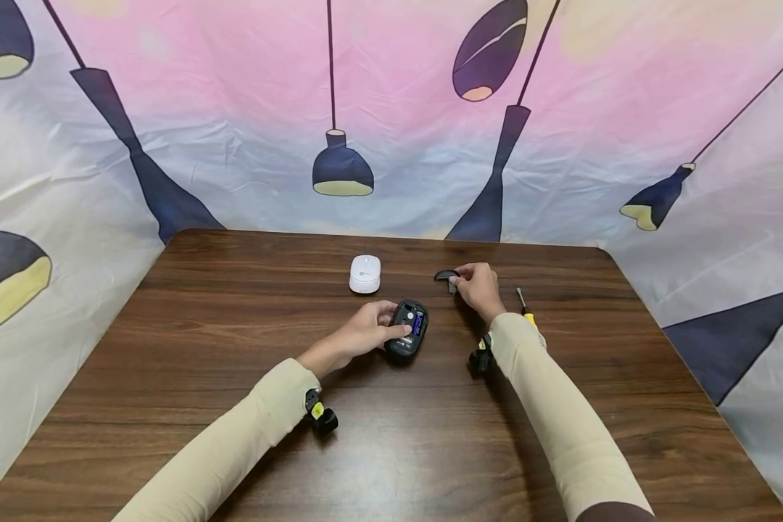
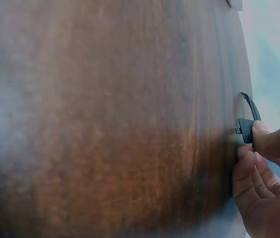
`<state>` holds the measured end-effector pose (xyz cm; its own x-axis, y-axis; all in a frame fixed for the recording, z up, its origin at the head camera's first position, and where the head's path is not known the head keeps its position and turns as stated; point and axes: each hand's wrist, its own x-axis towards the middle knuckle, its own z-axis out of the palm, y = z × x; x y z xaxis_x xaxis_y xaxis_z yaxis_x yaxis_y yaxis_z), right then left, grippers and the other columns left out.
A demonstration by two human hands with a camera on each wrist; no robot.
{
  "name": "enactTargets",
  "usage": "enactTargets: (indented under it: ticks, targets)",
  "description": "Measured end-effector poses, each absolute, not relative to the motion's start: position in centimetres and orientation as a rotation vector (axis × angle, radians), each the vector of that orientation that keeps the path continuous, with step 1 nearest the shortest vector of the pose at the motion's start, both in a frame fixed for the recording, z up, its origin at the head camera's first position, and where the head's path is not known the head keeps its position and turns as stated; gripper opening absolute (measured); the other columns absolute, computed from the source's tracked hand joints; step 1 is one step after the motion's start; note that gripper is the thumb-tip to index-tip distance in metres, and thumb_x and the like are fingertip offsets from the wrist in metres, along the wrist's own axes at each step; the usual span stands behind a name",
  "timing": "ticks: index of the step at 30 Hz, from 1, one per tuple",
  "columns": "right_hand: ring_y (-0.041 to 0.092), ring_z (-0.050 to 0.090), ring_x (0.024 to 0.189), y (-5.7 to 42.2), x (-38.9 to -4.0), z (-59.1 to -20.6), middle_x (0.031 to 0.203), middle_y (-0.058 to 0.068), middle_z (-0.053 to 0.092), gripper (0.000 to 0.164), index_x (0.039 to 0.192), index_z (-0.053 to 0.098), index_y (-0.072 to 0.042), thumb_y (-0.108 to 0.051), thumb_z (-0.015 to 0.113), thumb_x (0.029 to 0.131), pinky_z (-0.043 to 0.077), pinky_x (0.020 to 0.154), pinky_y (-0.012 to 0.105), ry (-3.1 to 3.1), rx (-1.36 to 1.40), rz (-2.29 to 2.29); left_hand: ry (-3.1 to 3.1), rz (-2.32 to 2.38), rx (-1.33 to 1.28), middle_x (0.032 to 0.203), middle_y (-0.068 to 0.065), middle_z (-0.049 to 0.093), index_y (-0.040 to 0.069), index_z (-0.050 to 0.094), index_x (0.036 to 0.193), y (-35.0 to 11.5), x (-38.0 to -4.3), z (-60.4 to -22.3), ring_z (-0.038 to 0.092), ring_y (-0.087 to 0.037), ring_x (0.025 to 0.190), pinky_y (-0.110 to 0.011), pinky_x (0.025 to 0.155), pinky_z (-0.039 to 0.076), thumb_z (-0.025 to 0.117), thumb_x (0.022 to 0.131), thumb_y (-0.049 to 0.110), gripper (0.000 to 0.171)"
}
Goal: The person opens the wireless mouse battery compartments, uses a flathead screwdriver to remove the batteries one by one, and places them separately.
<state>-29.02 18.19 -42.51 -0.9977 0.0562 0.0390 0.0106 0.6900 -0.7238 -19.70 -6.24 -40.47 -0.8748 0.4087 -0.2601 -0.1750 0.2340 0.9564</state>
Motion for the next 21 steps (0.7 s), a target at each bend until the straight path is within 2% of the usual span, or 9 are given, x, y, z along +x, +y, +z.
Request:
enactTargets:
  ticks: [4,12,21]
  targets:
    - [0.035,0.063,0.105,18.24,-29.36,-42.37,0.113,0.019,0.070,0.027,0.121,0.072,-0.001,-0.016,0.066,0.100,0.054,0.091,0.049,-2.868,-0.074,1.191,2.054,1.678,0.189,0.124,-0.018,0.066,-0.007,0.046,0.142,-6.20,-19.73,-40.43,0.067,-0.017,0.094,-0.029,0.077,0.059,0.069,0.097,0.014,0.055]
    - [0.039,0.057,0.121,17.98,-29.49,-41.84,0.129,0.021,0.064,0.031,0.127,0.068,0.001,-0.017,0.063,0.102,0.046,0.105,0.055,-2.949,-0.095,1.078,2.058,1.658,0.185,0.130,-0.020,0.063,-0.007,0.046,0.143,-6.12,-19.67,-40.23,0.067,-0.018,0.098,-0.029,0.078,0.058,0.068,0.098,0.016,0.055]
    - [0.039,0.057,0.119,17.69,-29.29,-41.85,0.128,0.020,0.065,0.030,0.126,0.069,0.000,-0.016,0.063,0.102,0.045,0.105,0.056,-2.938,-0.087,1.064,2.039,1.668,0.185,0.125,-0.020,0.066,-0.007,0.043,0.143,-6.44,-19.56,-40.42,0.067,-0.018,0.097,-0.029,0.079,0.057,0.064,0.100,0.018,0.053]
